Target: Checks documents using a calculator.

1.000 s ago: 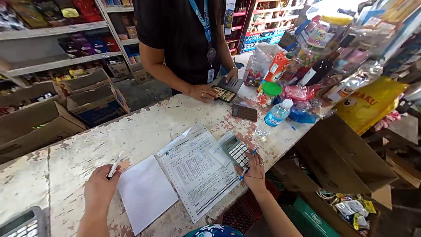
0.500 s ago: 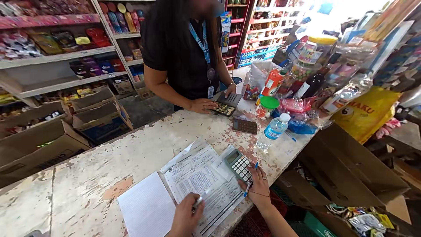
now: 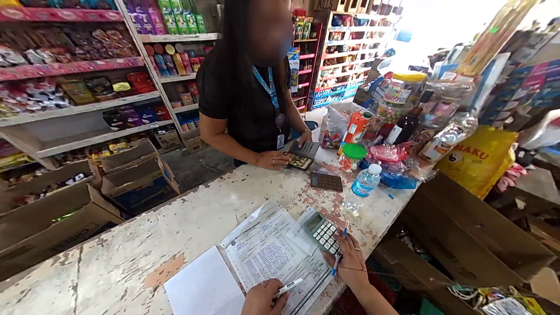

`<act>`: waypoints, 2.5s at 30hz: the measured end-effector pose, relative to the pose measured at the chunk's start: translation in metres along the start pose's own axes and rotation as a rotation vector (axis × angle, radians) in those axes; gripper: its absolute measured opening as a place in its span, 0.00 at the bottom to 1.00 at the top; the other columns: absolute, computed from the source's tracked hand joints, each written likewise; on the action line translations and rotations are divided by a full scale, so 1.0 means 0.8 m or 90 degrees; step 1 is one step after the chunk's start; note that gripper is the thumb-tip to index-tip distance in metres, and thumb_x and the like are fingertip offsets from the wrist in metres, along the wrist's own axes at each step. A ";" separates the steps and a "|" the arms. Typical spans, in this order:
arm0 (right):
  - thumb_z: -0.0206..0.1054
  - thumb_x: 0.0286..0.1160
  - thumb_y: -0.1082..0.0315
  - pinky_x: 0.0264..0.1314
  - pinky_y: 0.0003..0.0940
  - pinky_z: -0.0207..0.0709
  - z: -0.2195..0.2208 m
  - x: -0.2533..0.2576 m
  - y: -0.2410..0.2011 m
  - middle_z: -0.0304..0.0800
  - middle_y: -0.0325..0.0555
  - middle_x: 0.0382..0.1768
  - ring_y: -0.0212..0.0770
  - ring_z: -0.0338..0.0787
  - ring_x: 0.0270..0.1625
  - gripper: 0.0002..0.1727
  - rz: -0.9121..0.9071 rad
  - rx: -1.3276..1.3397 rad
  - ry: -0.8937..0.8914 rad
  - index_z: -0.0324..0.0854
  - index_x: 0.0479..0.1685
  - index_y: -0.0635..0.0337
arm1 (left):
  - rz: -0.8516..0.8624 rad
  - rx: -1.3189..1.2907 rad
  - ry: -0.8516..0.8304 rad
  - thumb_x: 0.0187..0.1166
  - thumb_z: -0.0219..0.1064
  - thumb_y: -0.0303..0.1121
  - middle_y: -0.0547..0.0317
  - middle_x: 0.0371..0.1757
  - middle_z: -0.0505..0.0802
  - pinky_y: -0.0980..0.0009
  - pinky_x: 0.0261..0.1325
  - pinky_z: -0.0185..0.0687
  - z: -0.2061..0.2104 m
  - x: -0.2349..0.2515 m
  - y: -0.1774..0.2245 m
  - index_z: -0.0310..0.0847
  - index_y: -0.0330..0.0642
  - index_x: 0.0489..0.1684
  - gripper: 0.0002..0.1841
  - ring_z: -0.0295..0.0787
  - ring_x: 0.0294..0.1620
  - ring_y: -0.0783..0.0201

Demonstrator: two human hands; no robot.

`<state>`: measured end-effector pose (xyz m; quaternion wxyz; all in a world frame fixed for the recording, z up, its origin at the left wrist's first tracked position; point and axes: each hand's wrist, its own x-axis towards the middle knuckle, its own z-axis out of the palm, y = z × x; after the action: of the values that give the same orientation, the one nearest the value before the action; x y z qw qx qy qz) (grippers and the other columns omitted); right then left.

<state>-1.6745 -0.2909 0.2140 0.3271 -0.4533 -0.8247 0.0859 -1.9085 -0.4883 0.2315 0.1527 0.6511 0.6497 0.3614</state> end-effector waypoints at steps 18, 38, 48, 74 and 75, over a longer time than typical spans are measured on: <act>0.75 0.62 0.43 0.77 0.66 0.70 0.001 -0.005 0.005 0.82 0.65 0.74 0.73 0.77 0.78 0.37 -0.008 -0.012 -0.001 0.85 0.66 0.63 | 0.000 -0.016 -0.003 0.80 0.65 0.44 0.51 0.31 0.93 0.57 0.35 0.88 0.005 -0.002 -0.006 0.90 0.37 0.40 0.17 0.91 0.28 0.56; 0.75 0.64 0.43 0.78 0.67 0.68 -0.004 -0.003 -0.001 0.80 0.63 0.76 0.73 0.75 0.80 0.37 0.016 -0.007 -0.027 0.85 0.68 0.63 | -0.004 -0.012 -0.012 0.80 0.65 0.43 0.51 0.32 0.94 0.56 0.35 0.88 0.004 -0.001 -0.005 0.90 0.37 0.41 0.16 0.92 0.29 0.56; 0.75 0.64 0.42 0.78 0.66 0.69 -0.003 -0.003 -0.001 0.81 0.63 0.75 0.73 0.75 0.80 0.37 0.012 -0.009 -0.022 0.85 0.67 0.62 | -0.007 -0.009 -0.015 0.81 0.64 0.44 0.52 0.32 0.94 0.56 0.35 0.88 0.004 -0.001 -0.005 0.90 0.38 0.40 0.17 0.92 0.29 0.56; 0.75 0.64 0.42 0.78 0.64 0.69 -0.001 -0.003 0.002 0.82 0.63 0.75 0.71 0.76 0.80 0.36 0.003 -0.005 -0.013 0.85 0.66 0.62 | -0.008 0.001 -0.013 0.80 0.64 0.45 0.53 0.31 0.94 0.58 0.34 0.88 0.005 -0.001 -0.006 0.90 0.39 0.40 0.17 0.91 0.28 0.58; 0.75 0.64 0.43 0.78 0.64 0.69 -0.001 -0.003 0.002 0.82 0.63 0.75 0.72 0.76 0.79 0.36 0.003 -0.003 -0.012 0.85 0.66 0.62 | -0.008 0.001 -0.013 0.80 0.64 0.45 0.53 0.31 0.94 0.58 0.34 0.87 0.005 -0.001 -0.006 0.90 0.38 0.40 0.17 0.91 0.28 0.57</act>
<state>-1.6717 -0.2922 0.2129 0.3182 -0.4552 -0.8268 0.0892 -1.9088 -0.4876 0.2254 0.1606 0.6508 0.6525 0.3534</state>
